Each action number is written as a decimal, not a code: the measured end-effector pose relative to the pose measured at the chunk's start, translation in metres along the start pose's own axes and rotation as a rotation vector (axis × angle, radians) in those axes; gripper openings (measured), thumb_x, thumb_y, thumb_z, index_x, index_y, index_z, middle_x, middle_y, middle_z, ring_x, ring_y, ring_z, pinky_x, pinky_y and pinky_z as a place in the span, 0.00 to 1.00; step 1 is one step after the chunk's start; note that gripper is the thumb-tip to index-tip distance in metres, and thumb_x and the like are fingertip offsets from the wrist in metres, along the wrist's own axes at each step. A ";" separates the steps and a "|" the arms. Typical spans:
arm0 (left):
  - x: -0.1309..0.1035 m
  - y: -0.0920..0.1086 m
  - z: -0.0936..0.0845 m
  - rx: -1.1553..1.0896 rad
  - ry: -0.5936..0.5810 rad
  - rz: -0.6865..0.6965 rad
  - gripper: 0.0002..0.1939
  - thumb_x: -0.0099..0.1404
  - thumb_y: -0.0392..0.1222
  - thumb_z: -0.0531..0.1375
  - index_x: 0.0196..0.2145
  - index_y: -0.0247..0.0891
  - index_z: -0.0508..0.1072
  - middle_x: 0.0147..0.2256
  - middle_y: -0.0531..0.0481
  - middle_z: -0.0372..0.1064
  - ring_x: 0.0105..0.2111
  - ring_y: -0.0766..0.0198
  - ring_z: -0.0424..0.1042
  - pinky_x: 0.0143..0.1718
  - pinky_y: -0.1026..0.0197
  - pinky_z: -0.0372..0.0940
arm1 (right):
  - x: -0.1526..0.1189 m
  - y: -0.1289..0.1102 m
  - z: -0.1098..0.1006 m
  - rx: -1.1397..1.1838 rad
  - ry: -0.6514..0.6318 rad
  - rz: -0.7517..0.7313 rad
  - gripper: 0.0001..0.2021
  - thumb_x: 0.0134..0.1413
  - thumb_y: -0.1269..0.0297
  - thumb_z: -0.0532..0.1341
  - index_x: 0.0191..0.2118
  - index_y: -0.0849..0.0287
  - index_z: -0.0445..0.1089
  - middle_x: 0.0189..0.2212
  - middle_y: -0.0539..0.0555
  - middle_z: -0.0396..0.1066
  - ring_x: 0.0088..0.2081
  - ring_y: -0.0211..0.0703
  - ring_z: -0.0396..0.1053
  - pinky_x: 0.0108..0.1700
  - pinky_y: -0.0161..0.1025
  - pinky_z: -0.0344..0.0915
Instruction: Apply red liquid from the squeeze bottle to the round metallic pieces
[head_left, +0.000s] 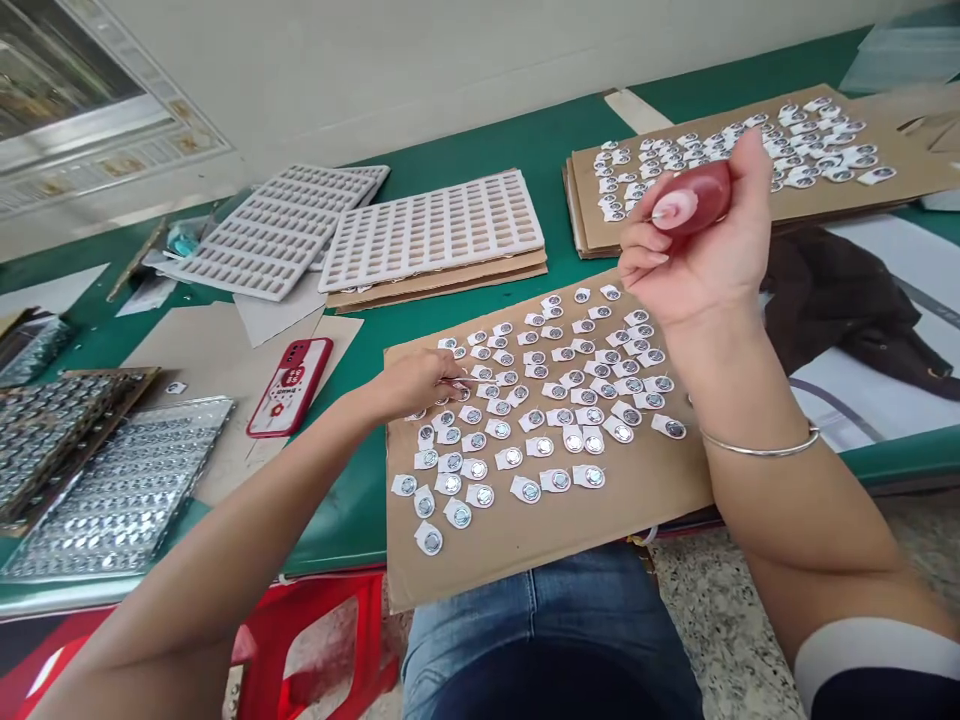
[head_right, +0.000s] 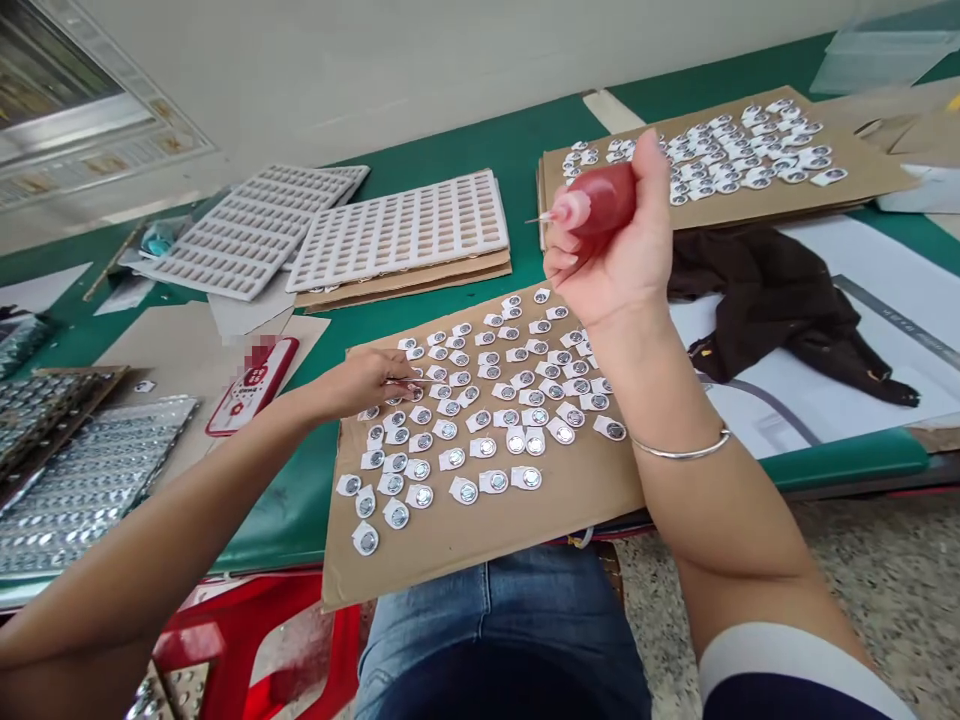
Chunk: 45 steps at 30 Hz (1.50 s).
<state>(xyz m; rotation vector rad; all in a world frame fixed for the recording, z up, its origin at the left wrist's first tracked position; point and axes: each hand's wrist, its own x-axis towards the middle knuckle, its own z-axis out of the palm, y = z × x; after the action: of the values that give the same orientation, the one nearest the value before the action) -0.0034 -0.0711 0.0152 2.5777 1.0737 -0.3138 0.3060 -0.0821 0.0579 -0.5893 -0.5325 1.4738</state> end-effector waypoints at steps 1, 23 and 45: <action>0.000 0.001 -0.001 0.015 -0.012 -0.011 0.10 0.61 0.43 0.56 0.39 0.42 0.74 0.35 0.51 0.68 0.36 0.63 0.66 0.34 0.65 0.56 | 0.000 0.001 -0.001 -0.010 -0.013 -0.003 0.17 0.36 0.42 0.62 0.26 0.49 0.66 0.16 0.47 0.65 0.18 0.37 0.57 0.15 0.38 0.49; 0.006 0.029 -0.015 0.151 -0.148 -0.065 0.04 0.55 0.37 0.58 0.30 0.40 0.72 0.31 0.50 0.69 0.33 0.61 0.67 0.26 0.64 0.50 | 0.001 0.011 0.005 0.016 -0.052 -0.022 0.22 0.38 0.38 0.59 0.20 0.54 0.62 0.18 0.48 0.65 0.16 0.31 0.52 0.14 0.36 0.44; -0.019 -0.002 0.022 -1.595 0.501 -0.373 0.19 0.46 0.40 0.70 0.36 0.32 0.73 0.21 0.54 0.64 0.13 0.81 0.46 0.12 0.72 0.39 | 0.004 0.029 0.000 -0.151 -0.032 0.024 0.20 0.41 0.41 0.56 0.23 0.54 0.62 0.21 0.48 0.65 0.16 0.29 0.52 0.16 0.35 0.44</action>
<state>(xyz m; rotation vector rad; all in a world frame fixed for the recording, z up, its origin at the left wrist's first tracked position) -0.0199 -0.0902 0.0009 1.0000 1.1617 0.8335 0.2839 -0.0781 0.0387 -0.6940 -0.6678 1.4759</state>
